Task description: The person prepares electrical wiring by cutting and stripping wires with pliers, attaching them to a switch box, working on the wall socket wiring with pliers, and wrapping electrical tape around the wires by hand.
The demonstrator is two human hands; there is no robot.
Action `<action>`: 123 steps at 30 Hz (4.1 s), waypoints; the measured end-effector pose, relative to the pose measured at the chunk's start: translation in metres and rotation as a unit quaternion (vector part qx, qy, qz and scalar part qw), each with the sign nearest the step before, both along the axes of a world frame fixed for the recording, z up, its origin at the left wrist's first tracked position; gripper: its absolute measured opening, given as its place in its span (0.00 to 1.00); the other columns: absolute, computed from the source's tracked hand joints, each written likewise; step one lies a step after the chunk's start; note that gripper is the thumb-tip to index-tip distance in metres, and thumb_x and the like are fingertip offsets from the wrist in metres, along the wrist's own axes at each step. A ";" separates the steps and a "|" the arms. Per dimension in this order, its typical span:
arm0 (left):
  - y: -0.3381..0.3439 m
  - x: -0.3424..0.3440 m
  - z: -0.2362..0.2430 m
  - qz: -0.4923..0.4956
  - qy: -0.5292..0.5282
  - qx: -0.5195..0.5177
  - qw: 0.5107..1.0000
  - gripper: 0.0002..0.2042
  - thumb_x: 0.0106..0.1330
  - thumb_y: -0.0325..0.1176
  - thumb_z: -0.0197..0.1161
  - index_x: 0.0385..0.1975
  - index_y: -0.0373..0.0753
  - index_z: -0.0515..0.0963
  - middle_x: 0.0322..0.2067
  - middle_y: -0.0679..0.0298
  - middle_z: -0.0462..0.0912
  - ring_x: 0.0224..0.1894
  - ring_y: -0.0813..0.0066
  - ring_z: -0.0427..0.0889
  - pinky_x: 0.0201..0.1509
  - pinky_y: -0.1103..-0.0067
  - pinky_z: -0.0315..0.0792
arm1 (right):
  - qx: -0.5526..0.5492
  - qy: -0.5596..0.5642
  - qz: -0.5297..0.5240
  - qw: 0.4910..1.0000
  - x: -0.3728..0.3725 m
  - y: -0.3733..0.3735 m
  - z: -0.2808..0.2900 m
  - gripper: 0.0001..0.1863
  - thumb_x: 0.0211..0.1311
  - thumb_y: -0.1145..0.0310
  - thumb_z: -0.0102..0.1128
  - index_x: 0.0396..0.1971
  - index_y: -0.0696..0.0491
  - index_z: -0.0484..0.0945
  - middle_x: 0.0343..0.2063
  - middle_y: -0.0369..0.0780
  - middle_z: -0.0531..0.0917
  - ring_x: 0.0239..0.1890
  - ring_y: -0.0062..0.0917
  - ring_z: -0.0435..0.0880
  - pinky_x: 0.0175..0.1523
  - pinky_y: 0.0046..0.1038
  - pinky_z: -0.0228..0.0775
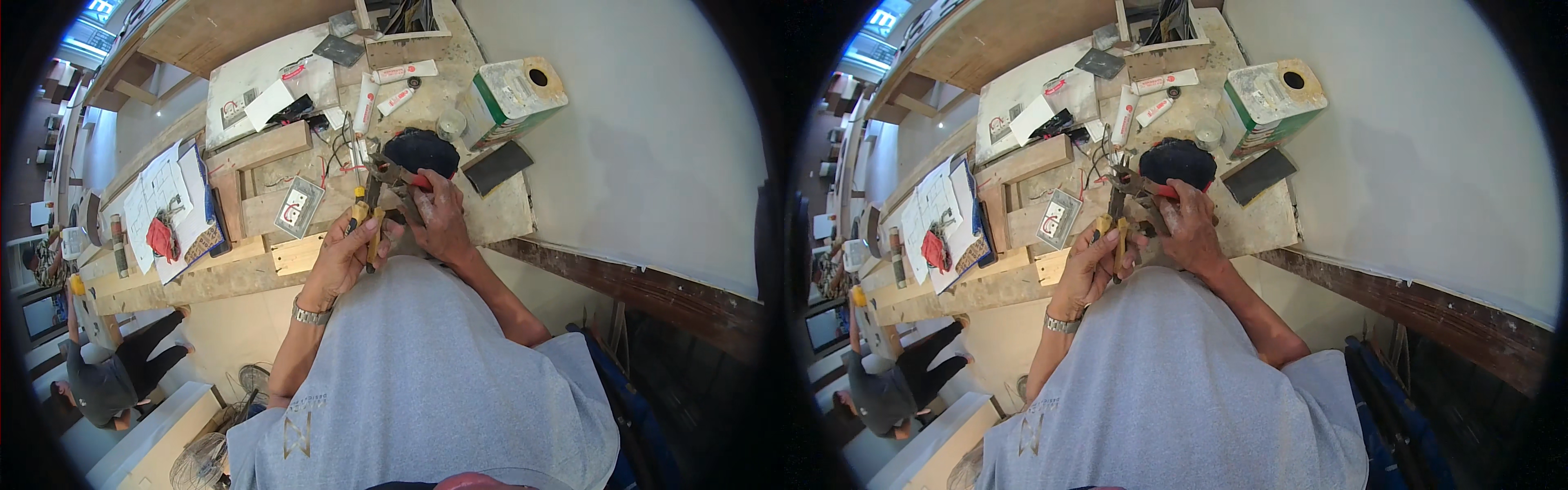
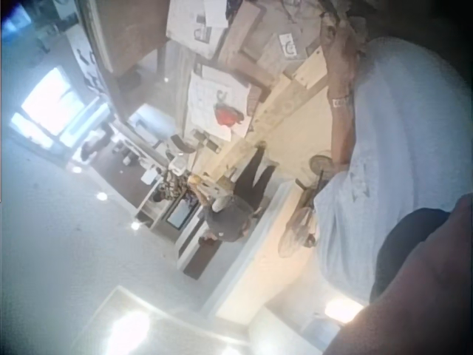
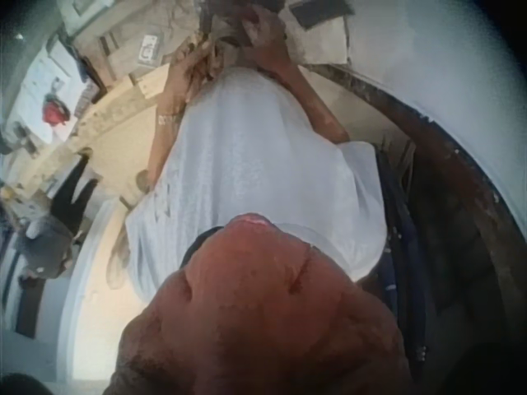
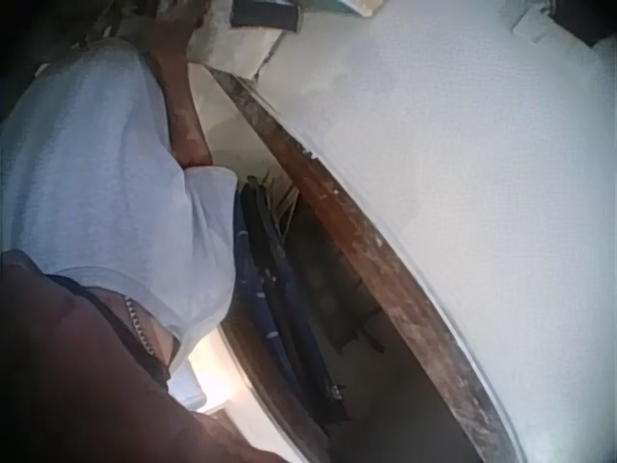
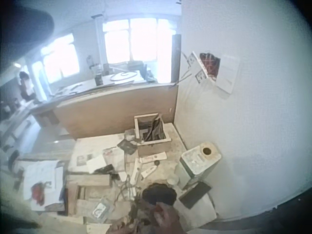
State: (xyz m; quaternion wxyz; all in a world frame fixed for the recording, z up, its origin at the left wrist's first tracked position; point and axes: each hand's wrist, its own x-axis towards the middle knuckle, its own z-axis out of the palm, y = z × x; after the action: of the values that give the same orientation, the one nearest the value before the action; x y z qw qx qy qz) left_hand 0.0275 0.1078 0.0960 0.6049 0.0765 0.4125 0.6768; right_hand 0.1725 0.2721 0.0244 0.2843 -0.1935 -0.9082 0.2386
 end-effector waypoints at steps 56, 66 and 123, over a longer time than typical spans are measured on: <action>0.001 -0.001 0.004 -0.025 -0.102 -0.063 0.993 0.16 0.71 0.24 0.61 0.57 0.41 0.70 0.33 0.63 0.76 0.29 0.74 0.72 0.31 0.74 0.67 | 0.043 -0.060 -0.015 0.997 -0.004 0.001 -0.026 0.16 0.59 0.77 0.63 0.48 0.63 0.80 0.54 0.55 0.76 0.57 0.51 0.76 0.62 0.48 0.71; 0.013 0.010 -0.014 -0.016 0.112 -0.113 0.987 0.17 0.72 0.22 0.55 0.58 0.39 0.63 0.32 0.63 0.73 0.28 0.76 0.71 0.31 0.75 0.69 | -0.023 -0.129 0.010 0.991 -0.008 0.002 0.008 0.21 0.51 0.81 0.62 0.50 0.63 0.79 0.53 0.52 0.77 0.56 0.50 0.78 0.61 0.44 0.72; 0.001 0.008 -0.058 -0.086 0.544 -0.101 0.829 0.30 0.69 0.32 0.64 0.67 0.31 0.60 0.51 0.35 0.78 0.56 0.39 0.81 0.59 0.58 0.74 | -0.559 0.081 -0.027 0.825 -0.012 0.009 -0.005 0.11 0.77 0.64 0.64 0.43 0.57 0.83 0.30 0.33 0.84 0.30 0.15 0.80 0.35 0.21 0.72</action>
State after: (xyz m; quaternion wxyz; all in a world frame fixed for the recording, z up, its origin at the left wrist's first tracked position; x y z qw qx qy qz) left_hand 0.0351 0.1087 0.0380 0.3426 0.4057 0.7326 0.4258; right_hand 0.1600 0.2810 0.0199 0.2067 -0.3234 -0.5876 0.7123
